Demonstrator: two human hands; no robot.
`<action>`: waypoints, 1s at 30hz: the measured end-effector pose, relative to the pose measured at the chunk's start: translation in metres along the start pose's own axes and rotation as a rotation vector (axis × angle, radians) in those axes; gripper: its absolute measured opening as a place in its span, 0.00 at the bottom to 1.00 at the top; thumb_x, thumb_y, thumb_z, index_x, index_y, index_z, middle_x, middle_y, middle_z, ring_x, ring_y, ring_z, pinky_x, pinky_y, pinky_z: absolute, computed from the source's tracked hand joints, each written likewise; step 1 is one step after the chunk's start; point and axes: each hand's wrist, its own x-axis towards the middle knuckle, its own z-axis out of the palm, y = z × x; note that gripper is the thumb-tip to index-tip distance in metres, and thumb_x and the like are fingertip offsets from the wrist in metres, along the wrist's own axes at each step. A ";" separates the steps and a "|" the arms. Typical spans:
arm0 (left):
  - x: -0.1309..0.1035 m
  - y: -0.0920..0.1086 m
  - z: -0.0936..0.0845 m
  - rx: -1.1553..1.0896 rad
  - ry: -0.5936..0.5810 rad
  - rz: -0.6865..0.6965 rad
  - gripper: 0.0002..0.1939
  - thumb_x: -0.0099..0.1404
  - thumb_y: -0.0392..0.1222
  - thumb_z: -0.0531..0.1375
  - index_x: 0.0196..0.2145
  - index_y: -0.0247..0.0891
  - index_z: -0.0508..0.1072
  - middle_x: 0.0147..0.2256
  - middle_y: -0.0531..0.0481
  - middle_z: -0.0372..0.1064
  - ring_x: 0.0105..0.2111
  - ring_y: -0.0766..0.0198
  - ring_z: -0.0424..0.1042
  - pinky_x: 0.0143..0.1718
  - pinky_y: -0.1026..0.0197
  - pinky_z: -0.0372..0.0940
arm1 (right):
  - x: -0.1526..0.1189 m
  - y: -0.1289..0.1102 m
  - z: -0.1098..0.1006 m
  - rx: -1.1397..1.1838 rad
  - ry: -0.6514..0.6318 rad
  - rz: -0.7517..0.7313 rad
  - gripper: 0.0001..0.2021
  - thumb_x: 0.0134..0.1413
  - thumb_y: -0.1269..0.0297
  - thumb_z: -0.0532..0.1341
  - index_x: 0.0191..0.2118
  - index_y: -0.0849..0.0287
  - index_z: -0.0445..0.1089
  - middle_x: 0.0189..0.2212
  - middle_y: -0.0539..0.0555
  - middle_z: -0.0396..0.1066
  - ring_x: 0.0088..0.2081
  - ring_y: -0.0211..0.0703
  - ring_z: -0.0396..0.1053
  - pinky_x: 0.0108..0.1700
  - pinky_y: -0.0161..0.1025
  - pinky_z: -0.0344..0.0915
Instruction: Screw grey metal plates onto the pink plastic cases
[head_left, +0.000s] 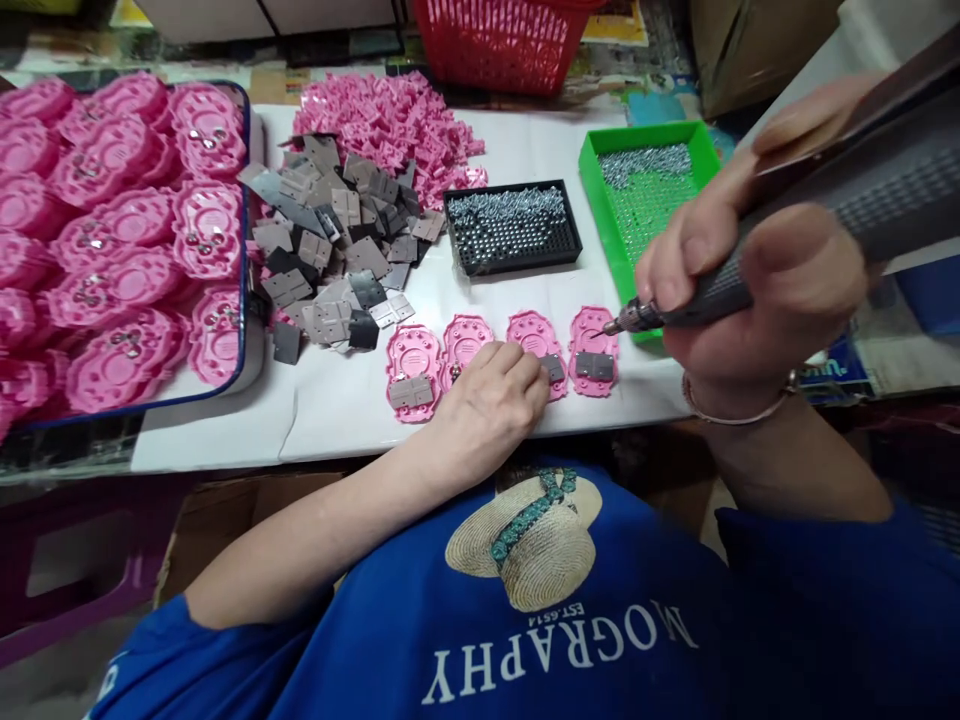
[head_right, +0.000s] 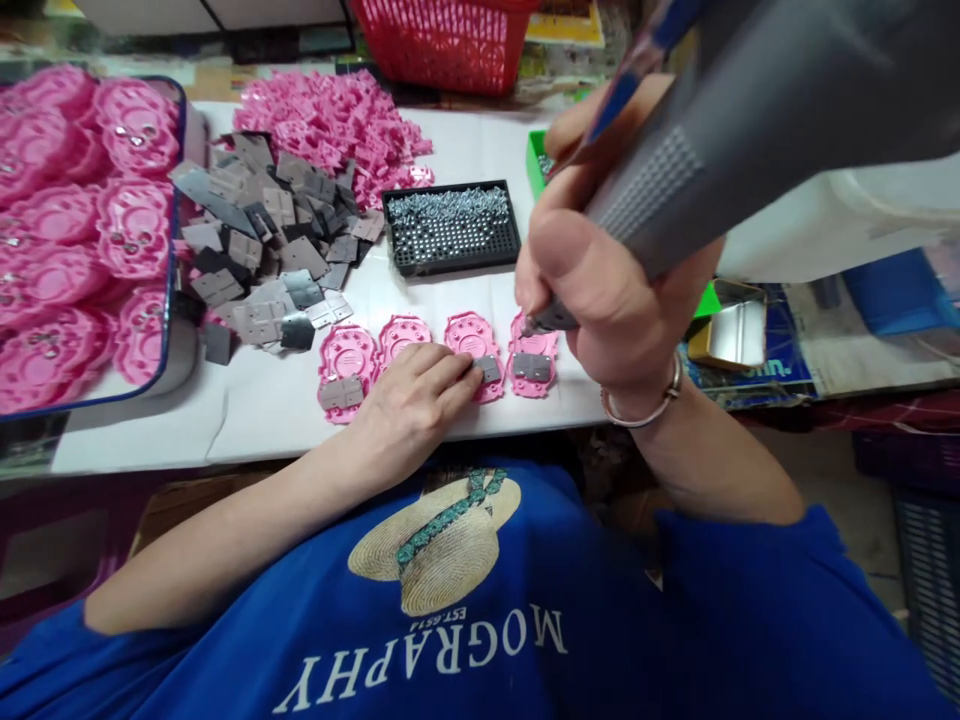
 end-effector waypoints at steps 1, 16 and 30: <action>0.000 0.000 0.000 -0.006 -0.007 0.001 0.08 0.70 0.32 0.55 0.41 0.29 0.74 0.36 0.42 0.73 0.36 0.56 0.66 0.38 0.55 0.63 | 0.004 -0.003 -0.005 -0.063 0.035 -0.038 0.18 0.46 0.54 0.70 0.42 0.50 0.68 0.23 0.46 0.60 0.16 0.30 0.56 0.16 0.34 0.55; 0.003 -0.004 0.001 -0.071 0.048 -0.008 0.13 0.70 0.29 0.50 0.44 0.28 0.75 0.41 0.38 0.74 0.38 0.54 0.70 0.37 0.52 0.66 | 0.019 0.025 -0.078 -0.386 0.255 -0.051 0.13 0.51 0.53 0.67 0.41 0.44 0.67 0.24 0.45 0.60 0.20 0.33 0.58 0.23 0.38 0.57; 0.005 -0.006 0.002 -0.239 0.038 -0.068 0.12 0.71 0.29 0.51 0.41 0.29 0.75 0.41 0.38 0.74 0.38 0.57 0.68 0.38 0.55 0.67 | 0.015 0.040 -0.086 -0.427 0.266 -0.001 0.14 0.52 0.46 0.64 0.42 0.38 0.64 0.29 0.44 0.67 0.22 0.35 0.54 0.26 0.40 0.55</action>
